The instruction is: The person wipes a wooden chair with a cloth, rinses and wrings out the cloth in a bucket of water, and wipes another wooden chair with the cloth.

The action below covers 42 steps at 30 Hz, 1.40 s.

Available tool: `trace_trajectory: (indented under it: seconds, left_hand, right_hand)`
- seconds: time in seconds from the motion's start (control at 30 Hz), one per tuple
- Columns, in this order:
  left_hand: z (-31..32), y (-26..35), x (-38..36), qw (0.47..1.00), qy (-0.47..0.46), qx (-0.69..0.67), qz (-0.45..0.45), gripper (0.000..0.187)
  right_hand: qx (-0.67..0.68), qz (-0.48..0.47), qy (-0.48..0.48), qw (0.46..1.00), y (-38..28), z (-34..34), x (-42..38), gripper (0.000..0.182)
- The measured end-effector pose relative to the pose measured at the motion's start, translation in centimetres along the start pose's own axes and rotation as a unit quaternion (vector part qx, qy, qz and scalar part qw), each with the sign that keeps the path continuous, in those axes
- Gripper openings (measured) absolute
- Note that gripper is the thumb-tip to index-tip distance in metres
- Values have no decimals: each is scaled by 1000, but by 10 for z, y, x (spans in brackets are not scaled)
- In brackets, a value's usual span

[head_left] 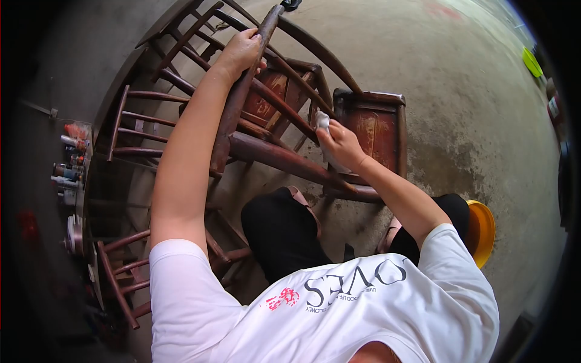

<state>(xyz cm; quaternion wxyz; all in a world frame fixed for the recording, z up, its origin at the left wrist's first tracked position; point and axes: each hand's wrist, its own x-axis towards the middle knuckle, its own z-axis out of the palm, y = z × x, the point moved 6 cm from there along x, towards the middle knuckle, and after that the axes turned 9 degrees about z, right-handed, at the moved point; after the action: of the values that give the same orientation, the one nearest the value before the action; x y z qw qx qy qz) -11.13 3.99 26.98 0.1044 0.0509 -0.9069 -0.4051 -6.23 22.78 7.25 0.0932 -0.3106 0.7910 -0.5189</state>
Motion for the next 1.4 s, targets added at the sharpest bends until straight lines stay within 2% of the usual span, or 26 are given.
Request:
trace_trajectory:
  seconds: [0.03,0.07,0.13,0.17,0.2,0.23,0.33,0.37,0.43,0.63,0.67,0.73,0.77,0.8,0.83,0.93,1.0,1.07,1.1,1.17,1.23,1.27,1.3,1.33,1.37,1.4]
  left_hand:
    - [0,-4,-1,1000,1,0,-3,35]
    - [0,-8,2,1000,-2,-8,1,34]
    - [-2,-8,6,1000,-4,-13,6,33]
    - [0,-7,6,1000,-13,-17,8,34]
    - [0,-6,5,999,-21,-21,12,34]
    - [-1,-5,5,1000,-20,-20,12,34]
    - [0,-6,6,999,-29,15,17,41]
    - [0,-8,8,999,-14,21,23,37]
    - [-2,-11,8,999,3,23,22,34]
    - [-2,-3,-3,999,4,30,26,31]
    - [-3,-3,-3,999,6,30,33,31]
    - [-2,-4,3,999,-5,36,34,32]
    - [-1,-6,3,999,-15,41,29,32]
    - [-2,-4,3,998,-9,50,33,33]
    - [-2,-8,5,998,-10,45,34,33]
    - [-2,-8,8,997,-30,74,22,42]
    - [-3,-4,10,996,-27,84,20,42]
    - [5,-8,5,995,-33,92,9,42]
    - [5,-6,4,995,-26,95,17,36]
    - [-3,-2,5,994,-13,106,27,31]
    - [-4,-5,1,992,8,122,27,31]
    - [-5,-8,2,993,5,114,25,31]
    - [-5,-11,3,994,11,109,25,30]
    - [-2,-13,7,996,-19,81,19,35]
    - [1,-11,10,997,-51,53,13,42]
    - [2,-7,11,995,-48,82,12,39]
  right_hand:
    - [99,10,-6,995,-15,-8,4,28]
    - [98,10,-8,995,-41,-15,1,28]
    - [238,-144,1,961,-120,-34,-7,35]
    - [117,-152,-19,981,-144,-29,-6,37]
    - [33,-158,45,986,-167,-20,-9,44]
    - [-55,-140,55,987,-180,-4,-12,53]
    - [-68,-153,80,983,-194,24,-8,61]
    - [-95,-120,45,987,-197,26,-2,59]
    - [-122,-86,3,989,-193,33,5,58]
    - [-57,-108,64,990,-161,32,-9,50]
    - [-54,-80,72,993,-145,29,-18,48]
    - [-40,-89,92,991,-108,24,-39,48]
    - [-21,-64,89,994,-83,22,-51,47]
    - [-45,-11,42,998,-56,22,-62,46]
    - [-66,23,45,997,-31,26,-73,44]
    - [-68,-14,69,995,-31,22,-74,43]
    - [-65,-74,57,993,-64,17,-59,43]
    - [-100,-96,20,990,-126,21,-24,46]
    - [-115,-31,-38,992,-159,23,-3,41]
    - [-107,-74,-59,990,-186,29,27,42]
    - [65,-39,-243,967,-182,46,37,44]
    - [178,37,-343,922,-170,57,34,47]
    - [180,41,-346,920,-156,62,40,47]
    - [316,79,-447,833,-145,75,41,45]
    - [441,113,-529,716,-150,78,35,44]
    - [445,140,-536,704,-145,74,33,43]
